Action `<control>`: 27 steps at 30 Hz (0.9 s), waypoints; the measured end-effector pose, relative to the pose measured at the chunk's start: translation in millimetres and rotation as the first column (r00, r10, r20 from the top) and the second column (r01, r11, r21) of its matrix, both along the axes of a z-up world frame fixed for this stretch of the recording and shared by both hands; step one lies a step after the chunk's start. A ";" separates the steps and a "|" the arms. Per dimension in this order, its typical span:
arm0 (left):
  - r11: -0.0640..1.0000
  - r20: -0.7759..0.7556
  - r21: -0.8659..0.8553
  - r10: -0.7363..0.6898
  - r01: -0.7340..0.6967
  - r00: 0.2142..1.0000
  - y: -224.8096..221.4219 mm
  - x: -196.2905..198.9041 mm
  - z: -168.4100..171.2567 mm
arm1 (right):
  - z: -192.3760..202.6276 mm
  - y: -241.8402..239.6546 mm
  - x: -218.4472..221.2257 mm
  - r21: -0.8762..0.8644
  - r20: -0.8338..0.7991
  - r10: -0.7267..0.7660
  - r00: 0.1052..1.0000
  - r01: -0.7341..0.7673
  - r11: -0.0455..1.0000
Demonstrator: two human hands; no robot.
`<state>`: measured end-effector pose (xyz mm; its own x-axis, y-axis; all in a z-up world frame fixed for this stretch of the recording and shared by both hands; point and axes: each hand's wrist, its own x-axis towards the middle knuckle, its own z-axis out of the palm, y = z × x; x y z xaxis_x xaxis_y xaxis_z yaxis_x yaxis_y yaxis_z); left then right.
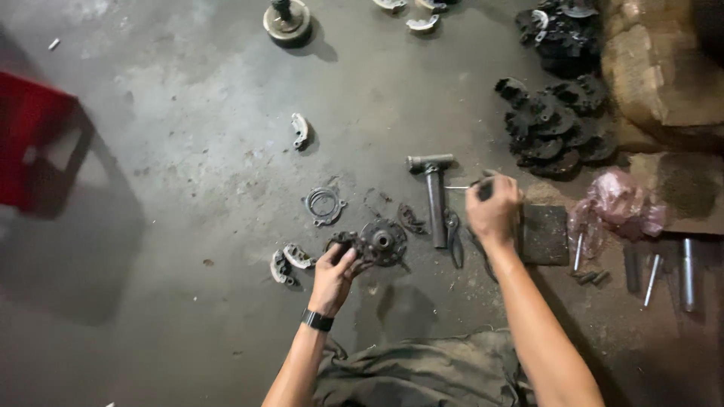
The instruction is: The person holds a brake shoe assembly up to a bench grinder and grinds its surface, then carries a cloth across the workshop, sits on the floor, and works on the brake shoe and hub components by hand, using a hammer, pliers, and a file to fit and adjust the parts.
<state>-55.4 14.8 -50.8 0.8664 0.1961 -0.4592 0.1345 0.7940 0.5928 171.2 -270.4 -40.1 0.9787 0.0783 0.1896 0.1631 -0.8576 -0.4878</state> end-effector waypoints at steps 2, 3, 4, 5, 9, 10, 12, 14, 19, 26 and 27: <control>1.000 0.037 -0.026 0.005 -0.004 0.999 0.6 6.6 -0.1 | 31.1 10.2 -8.8 0.245 0.039 -0.048 0.998 0.037 0.969; 0.998 0.062 -0.058 0.002 0.001 0.998 1.3 8.8 -3.9 | 45.7 17.4 -10.8 0.401 0.101 -0.067 0.993 0.021 0.916; 0.996 0.087 -0.091 0.001 0.007 0.996 2.4 10.9 -7.7 | 60.3 24.8 -13.1 0.545 0.157 -0.095 0.983 -0.006 0.839; 0.996 0.083 -0.087 0.013 -0.006 0.996 4.4 13.8 -6.3 | 70.7 39.2 -21.7 0.548 0.153 -0.083 0.985 -0.015 0.836; 0.997 0.120 -0.077 0.024 -0.015 0.993 10.3 29.2 5.0 | 89.5 88.6 -61.5 0.577 0.024 0.332 0.943 -0.284 0.766; 0.996 0.147 -0.091 0.029 -0.016 0.989 10.6 34.1 8.7 | 87.8 98.3 -72.8 0.359 0.013 0.531 0.847 -0.499 0.789; 0.997 0.181 -0.071 0.025 -0.013 0.983 14.0 36.1 4.1 | 101.2 114.3 -82.7 0.299 0.001 0.584 0.812 -0.558 0.774; 0.998 0.206 -0.055 0.021 -0.010 0.978 15.8 33.0 5.1 | 107.8 124.0 -91.8 0.240 -0.023 0.634 0.773 -0.611 0.754; 1.000 0.156 -0.016 -0.017 0.019 0.988 18.3 31.6 0.2 | 103.5 130.9 -94.0 0.084 0.014 0.682 0.731 -0.681 0.728; 0.981 0.068 0.190 -0.045 0.031 0.997 16.9 29.0 -7.3 | 112.2 137.9 -98.2 0.014 -0.011 0.707 0.707 -0.707 0.707; 0.974 0.077 0.224 -0.060 0.042 0.995 17.3 27.3 -15.0 | 109.1 137.6 -98.0 0.056 -0.073 0.683 0.726 -0.681 0.730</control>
<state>-28.1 32.2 -65.9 0.9112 0.2397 -0.3349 0.1141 0.6345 0.7645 73.3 -132.9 69.1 0.6749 0.7278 0.1217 0.6579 -0.5188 -0.5459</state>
